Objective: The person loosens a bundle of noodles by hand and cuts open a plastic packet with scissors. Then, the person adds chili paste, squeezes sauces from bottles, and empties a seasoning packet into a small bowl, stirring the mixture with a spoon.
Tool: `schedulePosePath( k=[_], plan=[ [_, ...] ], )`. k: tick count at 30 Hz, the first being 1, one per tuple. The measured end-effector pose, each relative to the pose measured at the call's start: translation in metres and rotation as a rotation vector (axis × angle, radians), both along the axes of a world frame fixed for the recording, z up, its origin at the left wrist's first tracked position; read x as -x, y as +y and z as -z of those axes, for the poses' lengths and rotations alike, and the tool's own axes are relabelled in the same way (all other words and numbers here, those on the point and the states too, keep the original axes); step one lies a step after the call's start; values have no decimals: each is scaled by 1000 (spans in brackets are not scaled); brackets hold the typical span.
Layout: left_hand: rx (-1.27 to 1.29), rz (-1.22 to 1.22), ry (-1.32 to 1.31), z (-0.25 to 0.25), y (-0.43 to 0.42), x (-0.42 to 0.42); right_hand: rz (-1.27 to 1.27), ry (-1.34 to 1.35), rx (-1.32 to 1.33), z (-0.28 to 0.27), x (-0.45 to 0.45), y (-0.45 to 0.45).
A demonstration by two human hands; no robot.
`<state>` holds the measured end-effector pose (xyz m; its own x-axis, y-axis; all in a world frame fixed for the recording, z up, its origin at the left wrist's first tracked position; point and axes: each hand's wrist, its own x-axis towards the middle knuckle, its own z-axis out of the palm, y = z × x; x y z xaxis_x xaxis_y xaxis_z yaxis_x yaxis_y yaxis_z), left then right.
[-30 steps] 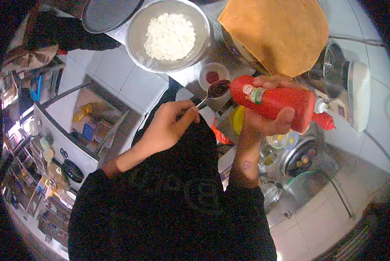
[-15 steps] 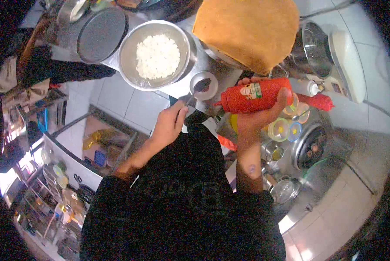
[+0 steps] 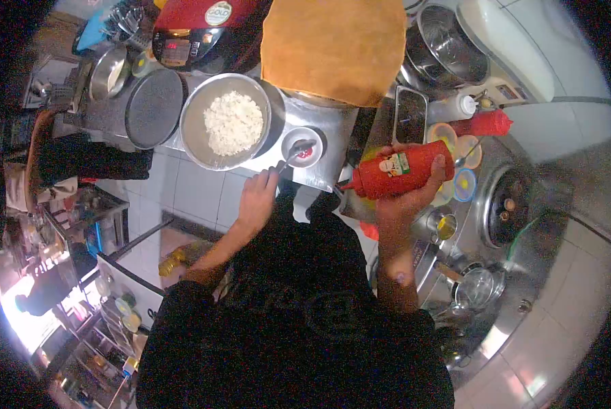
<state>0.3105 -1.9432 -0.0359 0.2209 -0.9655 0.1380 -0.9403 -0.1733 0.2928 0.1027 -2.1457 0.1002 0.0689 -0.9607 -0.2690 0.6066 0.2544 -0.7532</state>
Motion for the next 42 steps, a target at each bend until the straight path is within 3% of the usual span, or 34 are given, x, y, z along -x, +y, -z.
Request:
schedulePosePath(
  k=[8,10,11,13,15,18,19,21,22,24,25,27,28,30,33,37,40,42],
  plan=[
    [8,3,88,2,1,5,45,-62,-3,1,27,-4],
    [-18,-2,116,-4,0,6,-81,-162,-80,-9,40,-8],
    [-47,-16,152,-6,-3,8,-52,-158,-62,-16,47,-9],
    [-18,-20,187,-6,-5,11,81,-418,-301,-50,49,-14],
    [8,-29,213,-8,-8,15,103,-372,-268,-53,79,-34],
    [39,-102,276,-13,-10,15,-292,-62,-130,-51,143,-84],
    [51,-86,272,-15,-12,16,-279,-66,-115,-59,153,-97],
    [35,-134,297,-20,-15,17,-281,537,-79,-79,166,-121],
    [46,-140,298,-23,-15,18,-273,532,-69,-81,171,-137],
    [43,-145,305,-30,-19,22,-378,1283,67,-85,178,-175],
    [28,-159,316,-33,-20,22,-376,1277,73,-67,195,-210],
    [7,-180,327,-33,-19,21,-609,1651,449,-11,223,-271],
    [8,-198,371,-39,-21,23,-627,1636,455,-21,204,-266],
    [16,-235,433,-45,-24,25,-782,2024,283,-45,166,-262],
    [18,-270,453,-52,-29,25,-920,2189,257,-39,137,-269],
    [-8,-279,421,-62,-34,26,-862,2286,407,-22,125,-272],
    [-36,-264,333,-62,-35,27,-644,2486,521,4,129,-277],
    [-31,-232,289,-61,-35,27,-455,2583,888,10,129,-267]
  ],
)
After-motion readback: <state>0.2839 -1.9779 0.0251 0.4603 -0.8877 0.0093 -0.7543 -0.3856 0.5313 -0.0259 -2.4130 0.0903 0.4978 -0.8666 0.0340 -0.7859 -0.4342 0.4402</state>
